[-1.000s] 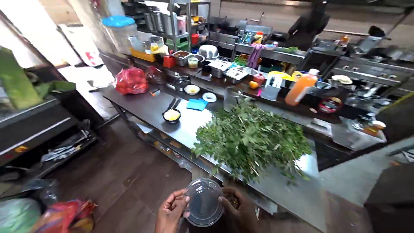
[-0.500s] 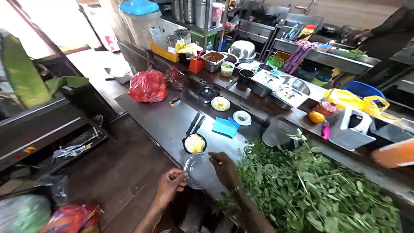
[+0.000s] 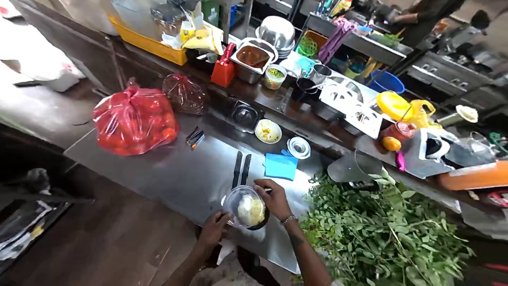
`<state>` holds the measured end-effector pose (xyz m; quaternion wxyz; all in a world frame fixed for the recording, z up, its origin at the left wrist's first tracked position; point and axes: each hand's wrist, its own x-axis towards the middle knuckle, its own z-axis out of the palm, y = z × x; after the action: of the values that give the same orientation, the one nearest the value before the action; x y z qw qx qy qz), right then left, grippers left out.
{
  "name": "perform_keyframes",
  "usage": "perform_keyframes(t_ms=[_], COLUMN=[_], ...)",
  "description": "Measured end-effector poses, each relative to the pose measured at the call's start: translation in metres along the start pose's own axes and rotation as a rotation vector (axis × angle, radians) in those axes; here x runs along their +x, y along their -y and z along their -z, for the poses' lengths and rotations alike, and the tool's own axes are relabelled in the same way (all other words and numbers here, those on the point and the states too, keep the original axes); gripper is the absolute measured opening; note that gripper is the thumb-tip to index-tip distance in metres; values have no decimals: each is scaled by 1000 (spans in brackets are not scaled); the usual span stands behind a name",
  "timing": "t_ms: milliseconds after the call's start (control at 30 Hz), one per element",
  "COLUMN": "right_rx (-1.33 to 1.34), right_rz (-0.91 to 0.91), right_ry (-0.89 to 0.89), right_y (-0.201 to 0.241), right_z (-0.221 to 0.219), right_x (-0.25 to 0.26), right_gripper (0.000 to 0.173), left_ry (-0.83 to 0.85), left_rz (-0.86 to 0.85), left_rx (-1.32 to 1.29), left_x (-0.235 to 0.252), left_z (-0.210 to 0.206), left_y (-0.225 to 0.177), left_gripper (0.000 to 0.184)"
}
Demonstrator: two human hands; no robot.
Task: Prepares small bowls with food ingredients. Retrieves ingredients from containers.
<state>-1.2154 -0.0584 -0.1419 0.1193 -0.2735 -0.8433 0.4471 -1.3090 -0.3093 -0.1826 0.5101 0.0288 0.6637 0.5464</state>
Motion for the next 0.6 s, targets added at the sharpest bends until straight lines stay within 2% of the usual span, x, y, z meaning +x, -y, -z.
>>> perform_keyframes(t_ms=[100,167,233,333,400,500,600], right_rx=[-91,-191,-146,176,300,332,255], right_rz=[-245,-462,-600,-611,-596,-564,-561], right_ry=[-167,-130,-65,-154,-257,-368,-384], right_y=[-32,-58,-74,-74,-66,-68,-68], right_z=[7,6,-3,-30,-44,-61,-64], right_x=[-26,-52,-79,-99,-100,-91,-73], right_gripper=[25,33,38,32,30,29,29], left_ry=[-96,-141,-158,-141,-130,-130,-167], left_rz=[1,-8,-6,44,77,113,26], left_rx=[-10,-16,45,163,260,446,679], left_x=[12,35,62,93,113,125,124], left_z=[46,79,105,122,125,121,122], left_y=[-28,-34,-39,-57,-61,-74,-94], left_gripper=[36,34,34,38,41,50,67])
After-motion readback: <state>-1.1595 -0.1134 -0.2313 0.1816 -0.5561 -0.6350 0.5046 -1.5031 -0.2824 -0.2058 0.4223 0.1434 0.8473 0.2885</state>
